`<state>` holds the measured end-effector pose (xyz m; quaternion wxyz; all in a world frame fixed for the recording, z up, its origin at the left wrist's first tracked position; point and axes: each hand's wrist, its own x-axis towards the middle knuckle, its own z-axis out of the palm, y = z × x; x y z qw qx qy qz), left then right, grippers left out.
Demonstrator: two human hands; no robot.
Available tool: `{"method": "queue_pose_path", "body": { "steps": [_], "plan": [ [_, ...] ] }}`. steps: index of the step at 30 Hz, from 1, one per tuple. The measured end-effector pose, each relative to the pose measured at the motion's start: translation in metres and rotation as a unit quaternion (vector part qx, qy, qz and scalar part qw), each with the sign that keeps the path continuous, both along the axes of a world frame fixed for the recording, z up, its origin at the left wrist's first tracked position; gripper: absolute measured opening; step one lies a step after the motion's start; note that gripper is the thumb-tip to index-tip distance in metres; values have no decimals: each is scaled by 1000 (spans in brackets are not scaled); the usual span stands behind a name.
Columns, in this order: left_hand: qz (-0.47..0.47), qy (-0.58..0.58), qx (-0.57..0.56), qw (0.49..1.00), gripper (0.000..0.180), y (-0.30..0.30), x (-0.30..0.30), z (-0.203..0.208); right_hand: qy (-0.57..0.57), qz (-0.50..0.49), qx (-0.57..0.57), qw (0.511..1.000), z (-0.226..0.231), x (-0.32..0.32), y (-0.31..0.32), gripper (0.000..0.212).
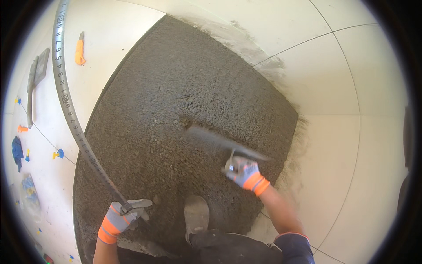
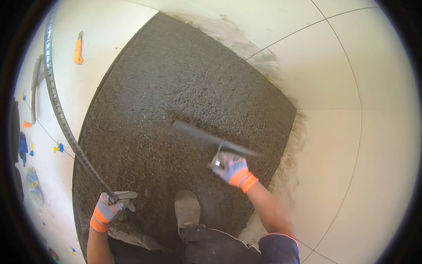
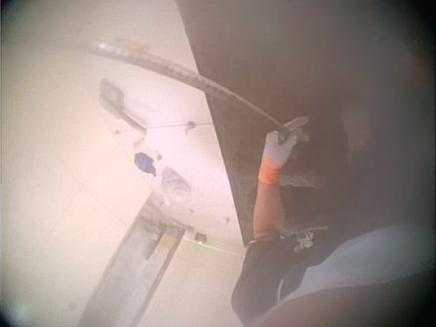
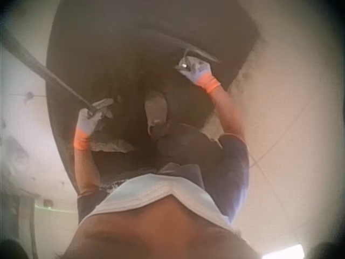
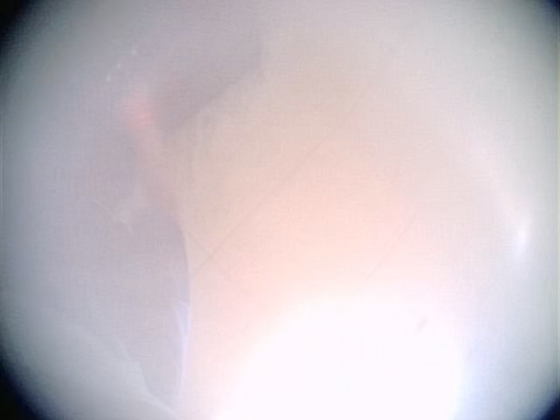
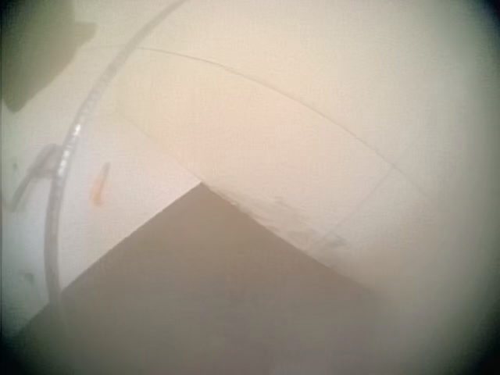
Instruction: The person spreads and levels wet concrete on a tiled floor using a notched trowel and a long straightedge. They repeatedly smooth the surface and check alignment with the straightedge to create a flat, even layer.
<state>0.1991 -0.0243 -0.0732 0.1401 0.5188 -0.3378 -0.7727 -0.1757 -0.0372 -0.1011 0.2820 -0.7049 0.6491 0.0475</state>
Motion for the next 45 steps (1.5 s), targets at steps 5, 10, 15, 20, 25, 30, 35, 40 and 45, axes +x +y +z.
{"method": "queue_pose_path", "body": {
  "steps": [5,10,15,20,25,30,35,40,45],
  "plan": [
    [15,26,-8,1000,49,7,6,1,3,-90,-115,989,9,-9,-8,27],
    [24,5,-12,1000,40,13,15,9,219,-244,-226,917,-21,-31,-80,39],
    [56,27,-21,998,38,16,15,17,121,-92,-205,967,-37,22,-8,33],
    [34,6,-16,999,50,15,13,15,2,74,-166,983,-10,54,42,31],
    [26,20,-37,999,49,17,11,10,47,83,-57,994,-6,20,-30,22],
    [44,38,-67,996,50,22,11,4,-49,-56,21,997,-27,-34,-71,33],
    [56,75,-44,995,51,25,16,1,12,-349,-53,936,-16,-66,-40,48],
    [38,51,-104,993,50,23,7,-3,170,-388,-105,900,-23,-40,-28,54],
    [-10,49,-52,997,47,18,9,5,252,-250,-145,924,-43,18,-4,47]
  ]
}}
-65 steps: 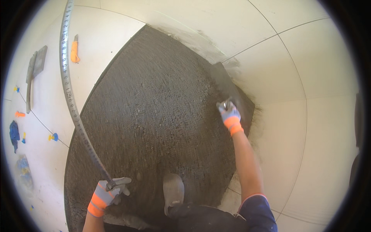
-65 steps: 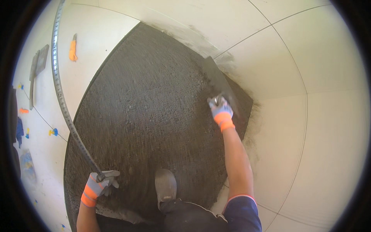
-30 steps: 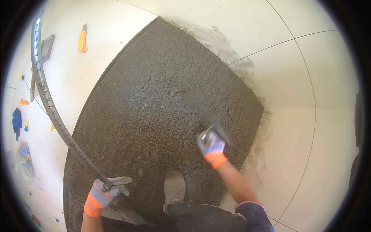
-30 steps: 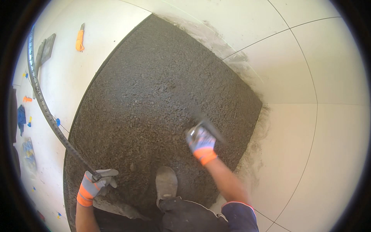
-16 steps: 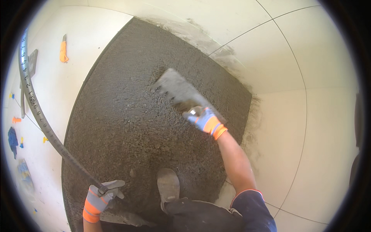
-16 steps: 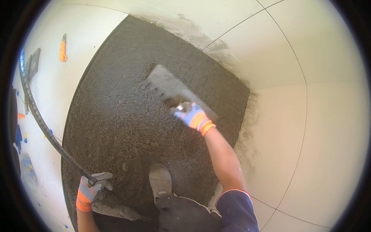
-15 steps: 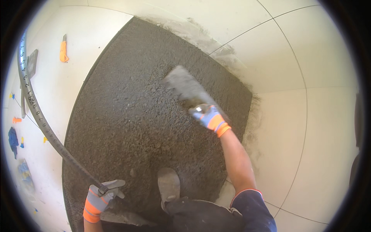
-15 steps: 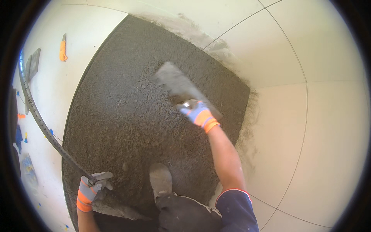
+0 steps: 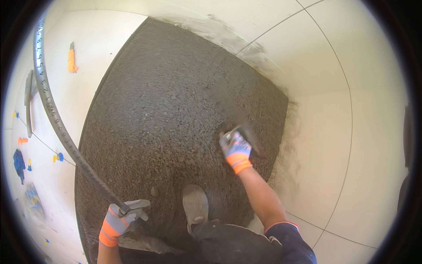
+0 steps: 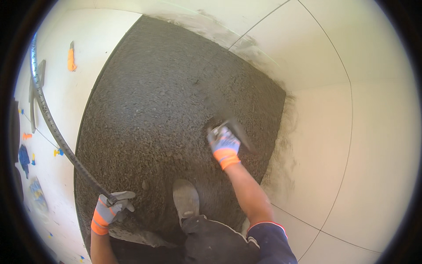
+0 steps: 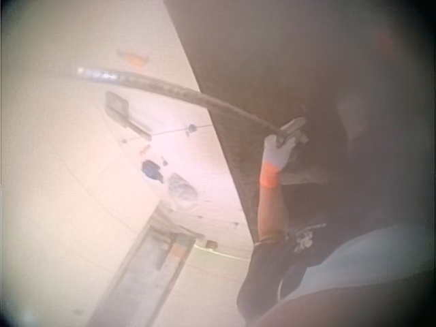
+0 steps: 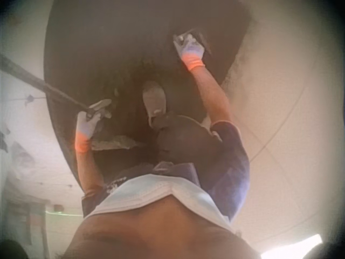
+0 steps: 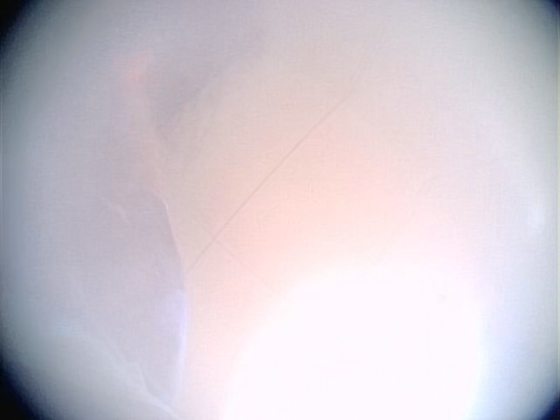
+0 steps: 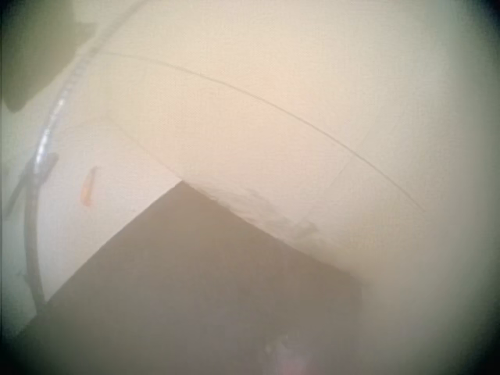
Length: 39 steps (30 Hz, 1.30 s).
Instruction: The person spreads and levels wet concrete on a tiled floor using a notched trowel and a long straightedge. They repeatedly smooth the surface and check alignment with the straightedge to create a flat, even layer.
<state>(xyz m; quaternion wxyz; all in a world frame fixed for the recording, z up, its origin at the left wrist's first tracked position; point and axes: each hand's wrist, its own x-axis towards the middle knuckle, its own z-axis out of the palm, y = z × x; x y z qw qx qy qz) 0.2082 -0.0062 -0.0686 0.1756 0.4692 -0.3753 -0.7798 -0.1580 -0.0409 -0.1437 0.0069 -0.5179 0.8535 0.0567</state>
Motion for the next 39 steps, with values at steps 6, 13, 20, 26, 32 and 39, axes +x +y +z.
{"method": "queue_pose_path", "body": {
  "steps": [6,13,20,26,32,39],
  "plan": [
    [-26,8,-12,1000,45,-3,-9,0,-203,251,21,946,37,44,64,34],
    [-42,-58,-3,997,50,-7,-7,4,-373,-36,9,927,22,-36,-7,30],
    [-25,-60,6,998,43,-11,-7,6,-360,-427,-115,821,9,-129,34,45],
    [-31,-68,23,997,39,-15,-11,5,-53,-482,-71,872,29,-126,67,55],
    [-65,-85,12,994,36,-20,-12,4,-29,-486,-2,873,25,-111,60,50],
    [-77,-68,5,995,33,-19,-8,0,-71,-393,35,916,45,-67,76,55]
  ]
}}
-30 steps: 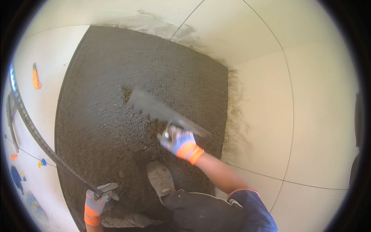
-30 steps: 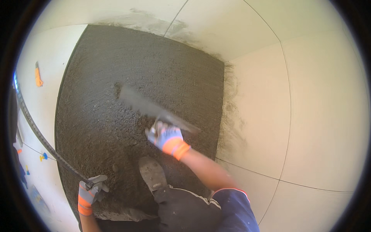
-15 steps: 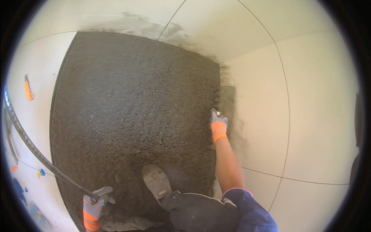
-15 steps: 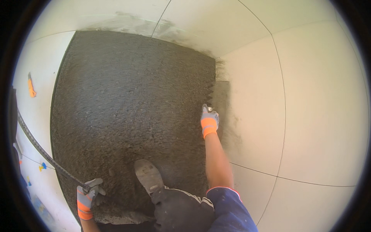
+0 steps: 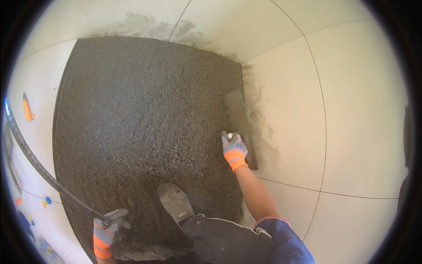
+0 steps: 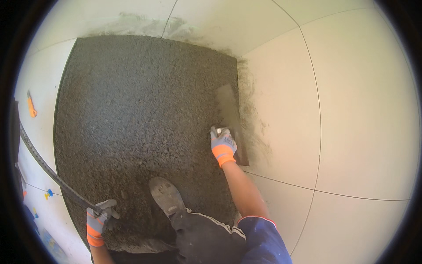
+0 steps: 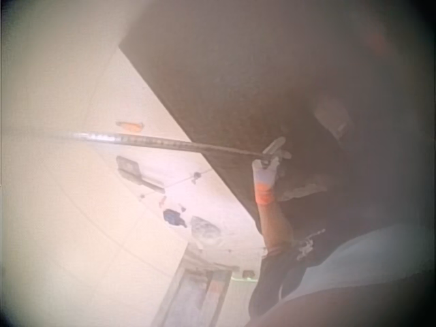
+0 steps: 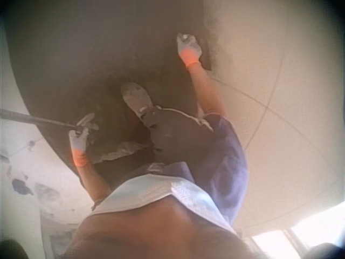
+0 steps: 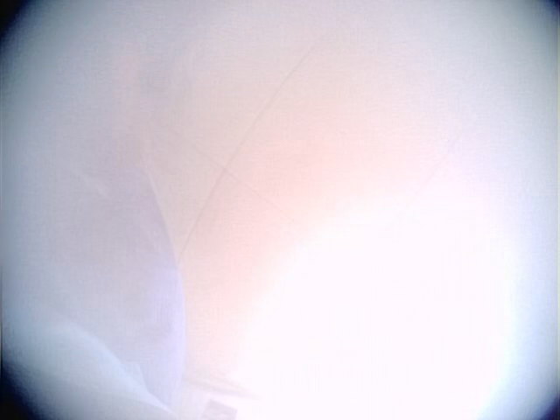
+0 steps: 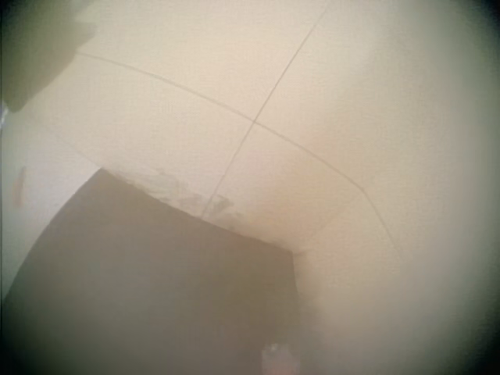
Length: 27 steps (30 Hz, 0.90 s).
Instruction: The person spreads and levels wet concrete on a tiled floor using a notched trowel and a long straightedge. They repeatedly smooth the surface and check alignment with the straightedge to create a flat, even layer.
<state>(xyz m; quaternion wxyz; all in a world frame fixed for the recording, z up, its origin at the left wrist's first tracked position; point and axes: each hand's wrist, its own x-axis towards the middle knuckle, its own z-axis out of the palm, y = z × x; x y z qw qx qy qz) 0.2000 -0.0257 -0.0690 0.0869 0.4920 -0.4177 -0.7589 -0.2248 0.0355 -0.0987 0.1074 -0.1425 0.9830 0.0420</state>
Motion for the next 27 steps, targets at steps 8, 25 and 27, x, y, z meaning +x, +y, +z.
{"method": "queue_pose_path", "body": {
  "steps": [8,25,27],
  "plan": [
    [3,22,-33,999,37,-4,-2,2,15,-61,-50,997,5,-53,-30,52],
    [9,78,-49,996,41,-10,-7,10,68,-6,-25,997,-15,-40,-22,55],
    [5,78,-48,996,42,-10,-4,12,49,78,0,996,-22,-22,-19,54]
  ]
}}
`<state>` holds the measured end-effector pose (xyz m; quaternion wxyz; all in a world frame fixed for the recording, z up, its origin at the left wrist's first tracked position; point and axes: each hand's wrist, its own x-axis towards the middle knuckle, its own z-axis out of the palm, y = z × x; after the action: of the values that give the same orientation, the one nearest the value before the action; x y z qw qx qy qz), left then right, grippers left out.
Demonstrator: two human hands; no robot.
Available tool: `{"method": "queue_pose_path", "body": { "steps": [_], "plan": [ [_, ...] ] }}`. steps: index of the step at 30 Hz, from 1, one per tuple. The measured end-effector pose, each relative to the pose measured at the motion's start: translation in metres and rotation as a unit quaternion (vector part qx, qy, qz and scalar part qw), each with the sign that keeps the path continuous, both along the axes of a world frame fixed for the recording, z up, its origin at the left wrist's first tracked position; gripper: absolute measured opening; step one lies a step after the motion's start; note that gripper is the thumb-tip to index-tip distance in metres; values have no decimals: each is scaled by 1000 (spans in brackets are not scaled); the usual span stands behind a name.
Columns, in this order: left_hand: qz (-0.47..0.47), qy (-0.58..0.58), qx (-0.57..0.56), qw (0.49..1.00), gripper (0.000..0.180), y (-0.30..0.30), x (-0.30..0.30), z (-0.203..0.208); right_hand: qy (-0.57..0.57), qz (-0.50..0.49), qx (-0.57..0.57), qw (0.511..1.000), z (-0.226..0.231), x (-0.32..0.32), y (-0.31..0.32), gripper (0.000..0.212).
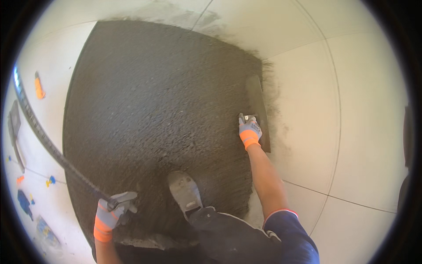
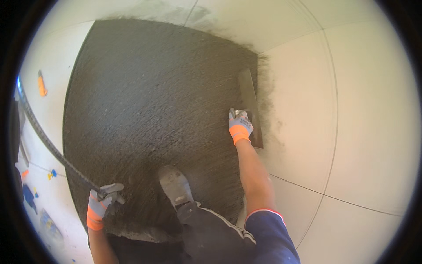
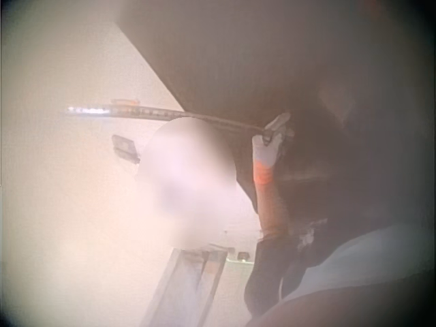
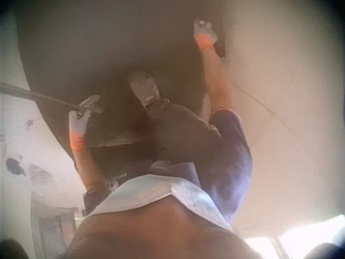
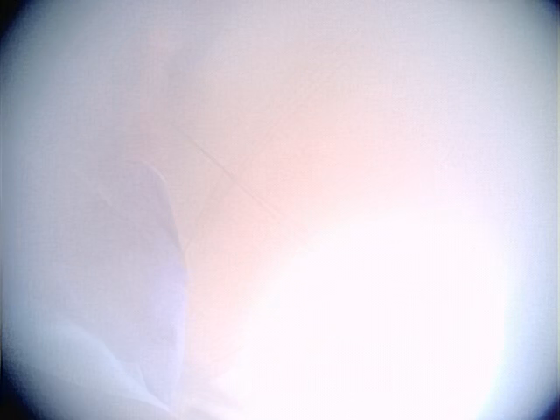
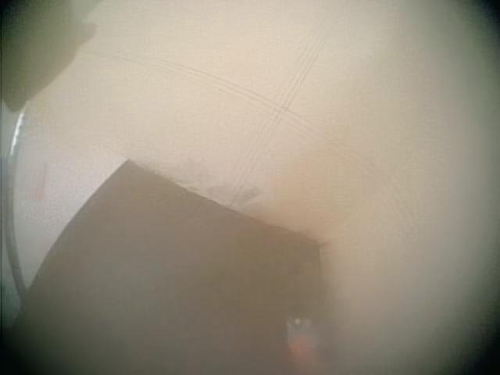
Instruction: The person spreads and levels wet concrete on a tiled floor using a notched trowel and a long straightedge. They repeatedly smooth the surface and check alignment with the straightedge to create a flat, even layer.
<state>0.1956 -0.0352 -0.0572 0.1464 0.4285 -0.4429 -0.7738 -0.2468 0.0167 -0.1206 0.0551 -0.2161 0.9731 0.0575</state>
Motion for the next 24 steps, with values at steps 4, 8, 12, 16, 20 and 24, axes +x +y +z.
{"method": "queue_pose_path", "body": {
  "steps": [4,8,12,16,20,24],
  "plan": [
    [-29,-6,11,1000,46,-5,1,5,-10,218,41,975,-9,58,24,48],
    [-37,-29,7,999,50,-11,-5,14,-168,426,-51,888,6,110,61,36],
    [-62,45,-35,996,48,-17,-11,21,-159,376,18,913,20,111,63,43],
    [-70,45,-28,996,54,-15,-12,28,-83,115,-83,986,27,100,60,46],
    [-96,60,-31,993,56,-14,-15,34,-240,69,39,968,45,133,111,45],
    [-127,84,-54,987,58,-15,-23,35,-291,44,183,938,70,164,167,53]
  ]
}}
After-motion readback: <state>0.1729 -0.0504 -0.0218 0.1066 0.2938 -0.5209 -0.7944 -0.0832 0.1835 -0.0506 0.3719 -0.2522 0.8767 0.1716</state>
